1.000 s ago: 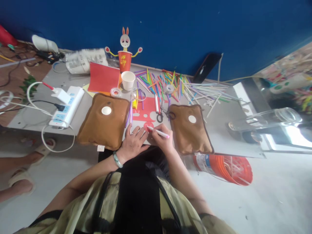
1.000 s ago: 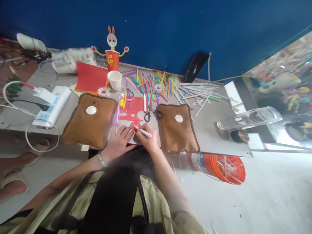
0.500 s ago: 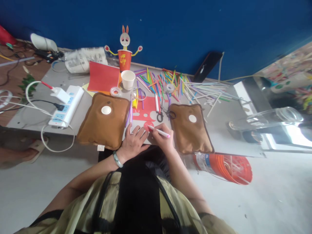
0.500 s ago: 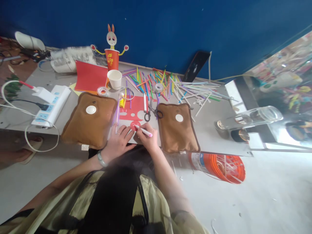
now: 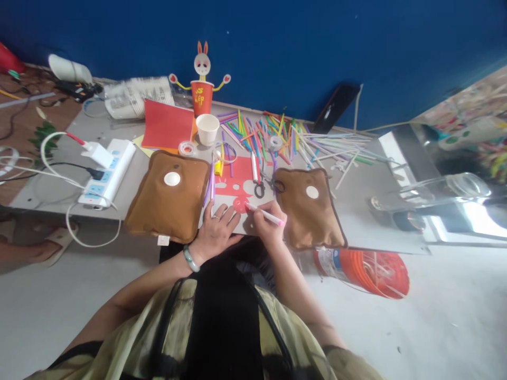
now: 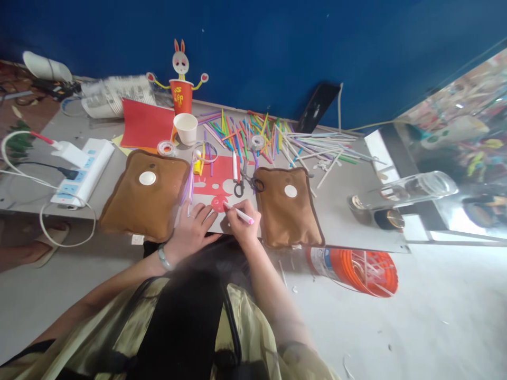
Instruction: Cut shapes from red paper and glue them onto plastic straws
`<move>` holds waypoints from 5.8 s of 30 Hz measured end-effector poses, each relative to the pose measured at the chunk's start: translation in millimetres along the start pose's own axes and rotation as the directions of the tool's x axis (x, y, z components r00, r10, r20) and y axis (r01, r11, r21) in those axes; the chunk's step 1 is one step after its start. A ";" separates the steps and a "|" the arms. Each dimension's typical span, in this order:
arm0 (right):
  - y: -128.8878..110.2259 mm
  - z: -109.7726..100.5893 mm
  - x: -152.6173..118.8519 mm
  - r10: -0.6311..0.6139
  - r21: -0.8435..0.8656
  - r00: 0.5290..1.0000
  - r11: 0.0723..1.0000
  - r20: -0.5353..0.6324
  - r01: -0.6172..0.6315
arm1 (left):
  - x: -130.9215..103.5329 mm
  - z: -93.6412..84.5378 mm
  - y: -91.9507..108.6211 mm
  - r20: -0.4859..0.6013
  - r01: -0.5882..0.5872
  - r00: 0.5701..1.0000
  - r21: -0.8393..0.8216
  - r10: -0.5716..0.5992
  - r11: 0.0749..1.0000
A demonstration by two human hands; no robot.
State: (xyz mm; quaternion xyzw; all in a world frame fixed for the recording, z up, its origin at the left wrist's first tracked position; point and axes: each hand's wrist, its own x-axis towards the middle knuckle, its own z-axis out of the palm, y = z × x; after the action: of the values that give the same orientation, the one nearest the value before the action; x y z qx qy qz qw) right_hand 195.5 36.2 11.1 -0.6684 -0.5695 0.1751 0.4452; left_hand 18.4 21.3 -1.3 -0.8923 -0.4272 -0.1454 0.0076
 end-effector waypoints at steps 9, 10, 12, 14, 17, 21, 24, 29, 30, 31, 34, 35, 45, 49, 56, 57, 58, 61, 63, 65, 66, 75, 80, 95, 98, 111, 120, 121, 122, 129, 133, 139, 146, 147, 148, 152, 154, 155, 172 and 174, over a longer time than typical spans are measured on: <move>0.9 0.4 -0.9 0.007 -0.028 1.000 1.000 0.026 -0.006 | 0.1 0.6 0.7 0.003 0.007 1.000 -0.011 -0.007 1.000; 0.9 0.5 -1.0 0.011 -0.028 1.000 1.000 0.029 -0.010 | 0.1 0.8 0.6 0.002 0.007 1.000 -0.012 -0.007 1.000; 0.5 0.6 -1.1 0.015 -0.026 0.999 1.000 0.034 -0.014 | 0.0 1.2 0.3 0.000 0.003 1.000 -0.012 -0.003 1.000; 0.0 0.7 -1.2 0.018 -0.020 0.999 1.000 0.041 -0.017 | -0.1 1.2 0.2 0.001 0.001 1.000 -0.011 -0.001 1.000; -0.5 1.1 -1.0 0.023 -0.018 0.999 1.000 0.047 -0.022 | 0.0 0.6 0.4 0.004 0.004 1.000 -0.010 -0.004 1.000; -0.5 1.9 -0.2 0.016 -0.028 0.999 0.999 0.047 -0.015 | 0.2 -1.0 1.0 0.007 0.007 1.000 -0.007 -0.007 1.000; 0.3 2.3 0.1 0.017 -0.034 0.999 0.999 0.046 -0.015 | 0.2 -1.5 1.1 0.011 0.008 1.000 -0.004 -0.008 1.000; 2.2 2.2 -0.4 0.009 -0.033 0.999 0.999 0.043 -0.007 | -0.1 -0.5 0.6 0.008 0.004 1.000 -0.010 -0.004 1.000; 2.3 2.1 -0.5 0.005 -0.032 0.999 0.999 0.040 -0.004 | -0.1 -0.4 0.4 0.008 0.001 1.000 -0.010 -0.001 1.000; 2.2 2.0 -0.5 0.003 -0.031 0.999 1.000 0.038 -0.002 | -0.2 -0.4 0.4 0.008 -0.001 1.000 -0.008 0.001 1.000; 1.4 1.8 -0.3 0.011 -0.036 0.999 0.999 0.036 -0.010 | 0.0 -0.8 0.2 0.009 -0.002 1.000 -0.003 0.002 1.000; 1.1 1.7 -0.1 0.016 -0.038 0.999 0.999 0.040 -0.015 | 0.2 -1.1 0.3 0.010 -0.001 1.000 -0.003 0.001 1.000; -1.5 1.1 -0.1 0.012 -0.022 0.999 1.000 0.046 -0.011 | 0.4 -1.8 0.5 0.015 0.006 1.000 -0.016 -0.006 1.000; -0.9 1.6 -0.5 0.028 -0.019 0.999 0.999 0.027 -0.027 | 0.3 -1.4 0.2 0.012 0.004 1.000 -0.011 -0.004 1.000; 4.0 -1.1 -5.3 -0.044 -0.007 0.998 0.999 -0.038 0.044 | 0.0 -0.3 0.7 0.005 0.006 1.000 -0.009 -0.006 1.000; 3.8 -1.5 -5.7 -0.058 -0.007 0.998 0.998 -0.010 0.058 | -0.1 -0.1 0.6 0.006 0.007 1.000 -0.010 -0.007 1.000; 3.3 -1.9 -5.7 -0.067 -0.007 0.997 0.998 0.027 0.068 | -0.2 0.0 0.5 0.007 0.007 1.000 -0.009 -0.007 1.000; 1.1 -2.0 -4.6 -0.072 -0.009 0.989 0.997 0.130 0.074 | -0.3 -0.2 0.2 0.009 0.005 1.000 -0.009 -0.005 1.000; 0.3 -1.4 -3.4 -0.065 -0.018 0.984 0.997 0.164 0.069 | -0.1 -0.6 0.1 0.007 0.007 1.000 -0.012 -0.007 1.000; 0.4 -0.8 -2.5 -0.061 -0.024 0.983 0.998 0.174 0.067 | 0.0 -0.7 0.2 0.008 0.007 1.000 -0.014 -0.007 1.000; 0.6 -0.5 -2.2 -0.060 -0.024 0.982 0.998 0.177 0.065 | 0.0 -0.6 0.2 0.009 0.006 1.000 -0.014 -0.006 1.000; 2.1 0.6 -2.2 -0.039 -0.010 0.984 0.999 0.176 0.042 | -0.5 0.6 -0.1 0.008 -0.001 1.000 -0.004 0.001 1.000; 1.9 0.8 -2.4 -0.031 -0.002 0.986 0.999 0.165 0.032 | 0.2 -0.5 -0.1 0.013 -0.004 1.000 -0.003 0.004 1.000; -0.4 0.6 -0.8 -0.059 0.026 0.982 0.998 0.178 0.055 | 0.1 0.7 -0.3 0.005 -0.006 1.000 -0.002 0.006 1.000; -0.5 1.0 -0.6 -0.060 0.034 0.984 0.998 0.166 0.055 | 0.0 0.7 -0.3 0.003 -0.006 1.000 -0.002 0.006 1.000; -0.1 0.8 -0.8 -0.057 0.014 0.983 0.998 0.173 0.056 | -0.6 1.0 -0.5 -0.004 -0.004 1.000 -0.006 0.004 1.000; 0.1 0.7 -1.1 -0.043 0.013 0.983 0.999 0.180 0.042 | -0.2 0.2 0.4 -0.005 -0.002 1.000 -0.008 0.002 1.000; 0.3 0.7 -1.1 -0.041 0.011 0.983 0.999 0.178 0.040 | -0.2 0.3 0.3 -0.005 -0.001 1.000 -0.011 0.001 1.000; 0.4 0.7 -1.1 -0.042 0.012 0.984 0.999 0.176 0.040 | -0.2 0.4 0.2 -0.005 0.000 1.000 -0.014 0.000 1.000; 0.0 1.4 -0.3 -0.039 -0.007 0.985 0.999 0.166 0.041 | -1.1 1.6 -0.2 0.005 0.000 1.000 -0.009 0.000 1.000; -0.2 1.6 -0.6 -0.046 -0.012 0.987 0.999 0.154 0.049 | -0.9 1.2 -0.1 0.014 -0.004 1.000 -0.002 0.004 1.000; 1.8 1.8 -1.0 -0.046 -0.023 0.987 0.998 0.154 0.050 | 0.0 -0.3 0.2 0.018 0.006 1.000 -0.024 -0.005 1.000; 1.2 0.6 -2.8 -0.056 -0.021 0.990 0.998 0.130 0.059 | 0.6 -1.8 0.6 0.022 0.013 1.000 -0.025 -0.013 1.000; 1.3 0.2 -3.3 -0.055 -0.016 0.991 0.998 0.121 0.057 | 0.6 -1.7 0.6 0.021 0.013 1.000 -0.025 -0.012 1.000; 1.6 -0.1 -3.8 -0.056 -0.007 0.992 0.998 0.109 0.058 | 0.6 -1.5 0.5 0.019 0.012 1.000 -0.025 -0.011 1.000; 6.1 0.9 -6.9 -0.084 0.049 0.996 0.995 -0.034 0.086 | 0.0 0.7 -0.1 0.004 0.012 1.000 -0.023 -0.012 1.000; 9.6 2.9 -9.8 -0.093 0.062 0.983 0.993 -0.156 0.104 | -0.4 1.6 -0.1 -0.002 0.011 1.000 -0.019 -0.012 1.000; 11.3 3.9 -11.5 -0.098 0.066 0.971 0.991 -0.219 0.115 | -0.6 1.8 0.1 -0.004 0.013 1.000 -0.016 -0.013 1.000; 8.3 -3.8 2.0 -0.060 0.021 0.997 0.998 0.056 0.059 | 0.0 -1.1 0.2 0.010 0.002 1.000 -0.010 -0.002 1.000; 9.3 -2.5 2.8 -0.045 0.015 0.997 0.999 0.059 0.044 | 0.1 -0.9 0.2 0.010 0.001 1.000 -0.011 -0.001 1.000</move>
State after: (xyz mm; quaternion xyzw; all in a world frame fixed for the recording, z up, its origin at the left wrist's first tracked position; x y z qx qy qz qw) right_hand 203.8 38.2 5.8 -0.6469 -0.5961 0.1888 0.4365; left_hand 18.4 21.1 -0.3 -0.8929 -0.4269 -0.1432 0.0006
